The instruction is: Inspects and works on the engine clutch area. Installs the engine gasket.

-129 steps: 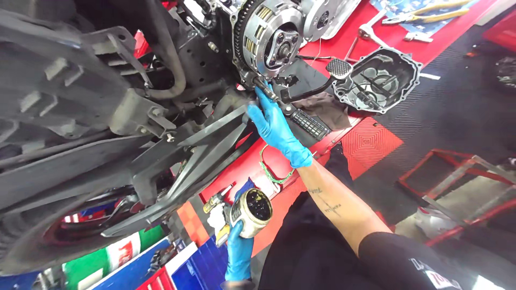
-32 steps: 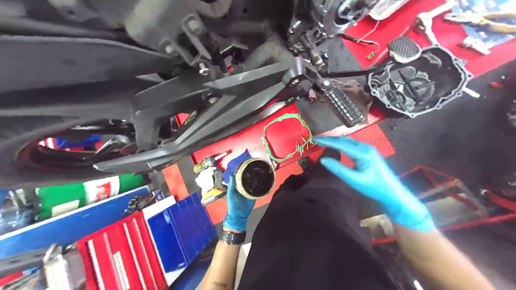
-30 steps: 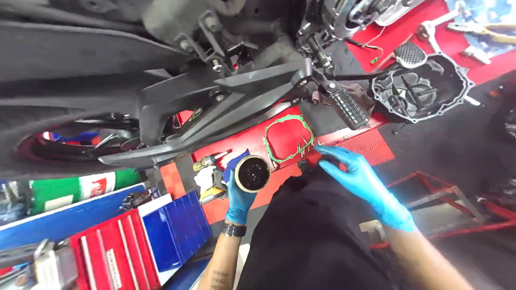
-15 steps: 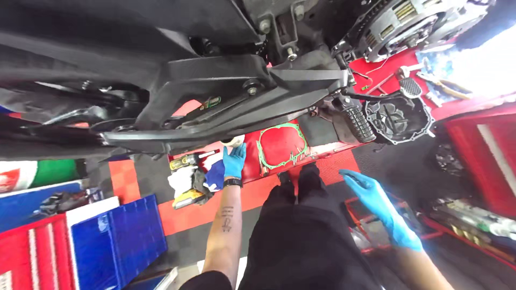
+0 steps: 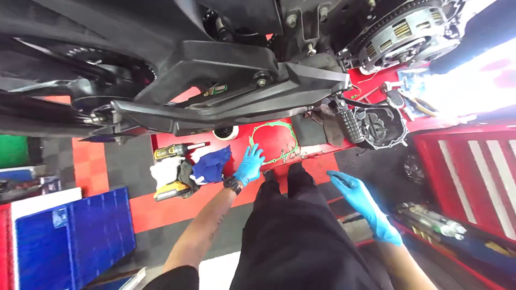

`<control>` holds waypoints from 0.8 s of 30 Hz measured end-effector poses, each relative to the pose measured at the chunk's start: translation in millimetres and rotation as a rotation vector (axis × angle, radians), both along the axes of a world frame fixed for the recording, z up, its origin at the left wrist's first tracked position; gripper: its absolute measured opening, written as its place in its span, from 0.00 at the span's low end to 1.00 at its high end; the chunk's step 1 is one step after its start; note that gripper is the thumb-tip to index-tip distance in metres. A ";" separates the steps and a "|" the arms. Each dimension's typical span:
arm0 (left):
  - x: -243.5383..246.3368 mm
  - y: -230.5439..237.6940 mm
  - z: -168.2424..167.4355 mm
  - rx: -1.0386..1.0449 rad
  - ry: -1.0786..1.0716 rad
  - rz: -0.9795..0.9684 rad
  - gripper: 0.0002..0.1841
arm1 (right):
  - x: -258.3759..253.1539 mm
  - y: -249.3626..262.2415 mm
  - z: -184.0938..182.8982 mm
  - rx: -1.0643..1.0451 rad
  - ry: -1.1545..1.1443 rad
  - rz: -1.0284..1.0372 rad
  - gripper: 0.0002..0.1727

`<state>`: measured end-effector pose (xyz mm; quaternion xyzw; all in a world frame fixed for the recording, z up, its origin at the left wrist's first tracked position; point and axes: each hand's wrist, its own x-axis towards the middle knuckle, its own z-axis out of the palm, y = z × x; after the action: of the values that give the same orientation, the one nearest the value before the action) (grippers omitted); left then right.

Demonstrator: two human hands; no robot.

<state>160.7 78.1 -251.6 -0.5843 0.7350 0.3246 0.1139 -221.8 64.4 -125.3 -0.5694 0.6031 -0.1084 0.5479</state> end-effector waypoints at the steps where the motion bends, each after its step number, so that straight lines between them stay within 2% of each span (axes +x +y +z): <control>1: -1.6 -4.1 -2.0 0.014 -0.020 -0.036 0.25 | -5.3 3.7 4.3 0.008 0.020 -0.021 0.21; 6: -6.2 -18.9 3.7 0.046 -0.067 -0.113 0.20 | -30.1 28.7 19.4 0.003 0.073 -0.108 0.22; 10: -4.1 -29.9 32.8 0.036 -0.057 -0.099 0.16 | -45.3 25.5 24.3 -0.028 0.070 -0.110 0.22; 12: -2.8 -36.9 60.5 -0.027 -0.004 -0.044 0.15 | -49.1 11.5 26.8 -0.064 0.036 -0.087 0.23; 17: -19.6 -37.3 134.3 -0.344 0.085 0.152 0.16 | -53.7 -49.2 31.3 -0.181 -0.087 0.049 0.23; 21: -55.7 -28.6 214.1 -0.535 0.172 0.314 0.13 | -60.0 -88.1 54.3 -0.314 -0.178 0.153 0.25; 24: -83.3 -21.7 280.8 -0.627 0.273 0.420 0.11 | -67.1 -108.0 74.1 -0.257 -0.352 0.213 0.21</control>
<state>77.4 56.5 29.2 -0.6798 0.6713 0.1752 -0.2376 -288.9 -43.6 -51.3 -0.6673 0.4159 -0.2235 0.5760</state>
